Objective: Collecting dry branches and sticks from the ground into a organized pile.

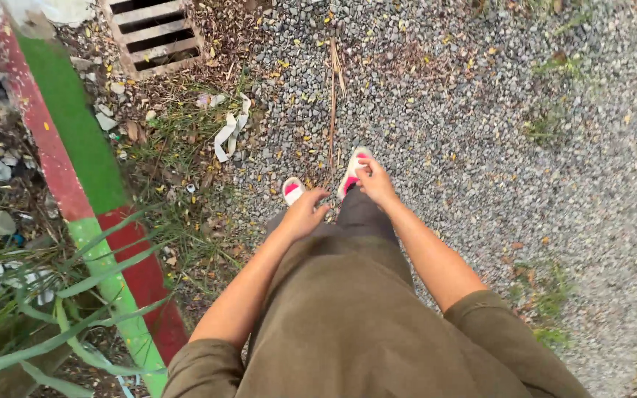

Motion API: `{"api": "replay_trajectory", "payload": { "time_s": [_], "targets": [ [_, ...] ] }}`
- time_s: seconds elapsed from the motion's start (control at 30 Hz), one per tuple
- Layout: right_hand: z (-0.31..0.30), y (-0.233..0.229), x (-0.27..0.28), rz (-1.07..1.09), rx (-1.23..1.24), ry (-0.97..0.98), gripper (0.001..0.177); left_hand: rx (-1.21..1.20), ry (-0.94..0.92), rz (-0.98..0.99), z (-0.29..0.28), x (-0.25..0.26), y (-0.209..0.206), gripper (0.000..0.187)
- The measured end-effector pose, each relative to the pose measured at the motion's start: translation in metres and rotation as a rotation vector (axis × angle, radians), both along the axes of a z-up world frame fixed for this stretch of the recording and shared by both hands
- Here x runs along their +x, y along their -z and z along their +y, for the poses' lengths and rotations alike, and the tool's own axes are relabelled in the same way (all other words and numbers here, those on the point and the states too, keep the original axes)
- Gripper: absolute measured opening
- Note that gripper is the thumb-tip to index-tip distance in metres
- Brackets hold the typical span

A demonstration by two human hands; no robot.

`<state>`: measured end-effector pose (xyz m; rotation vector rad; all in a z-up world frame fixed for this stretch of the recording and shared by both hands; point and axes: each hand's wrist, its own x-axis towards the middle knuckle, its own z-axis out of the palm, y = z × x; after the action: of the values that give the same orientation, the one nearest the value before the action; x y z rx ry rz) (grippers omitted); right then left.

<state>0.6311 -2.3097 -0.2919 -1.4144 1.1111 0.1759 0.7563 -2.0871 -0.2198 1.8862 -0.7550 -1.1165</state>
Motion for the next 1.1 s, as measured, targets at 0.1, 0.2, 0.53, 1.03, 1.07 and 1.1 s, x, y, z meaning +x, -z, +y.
{"api": "replay_trajectory", "payload": {
  "time_s": [0.1, 0.2, 0.53, 1.03, 1.07, 1.1],
  "targets": [
    [-0.034, 0.034, 0.016, 0.069, -0.015, -0.064, 0.035, 0.136, -0.057, 0.093, -0.018, 0.018, 0.0, 0.038],
    [-0.069, 0.087, 0.037, 0.074, 0.047, -0.076, 0.034, 0.185, -0.164, 0.116, -0.04, 0.03, 0.03, 0.037],
    [-0.191, 0.285, 0.074, 0.282, -0.048, -0.42, 0.036, 0.265, -0.609, 0.164, -0.204, 0.05, 0.19, 0.032],
    [-0.268, 0.559, 0.187, 0.166, -0.331, -0.553, 0.049, 0.354, -0.756, 0.36, -0.292, 0.035, 0.402, 0.027],
    [-0.273, 0.569, 0.199, 0.21, -0.354, -0.581, 0.047, 0.375, -0.753, 0.363, -0.29, 0.032, 0.412, 0.028],
    [-0.277, 0.577, 0.212, 0.249, -0.376, -0.614, 0.045, 0.396, -0.755, 0.364, -0.289, 0.028, 0.42, 0.028]
  ]
}}
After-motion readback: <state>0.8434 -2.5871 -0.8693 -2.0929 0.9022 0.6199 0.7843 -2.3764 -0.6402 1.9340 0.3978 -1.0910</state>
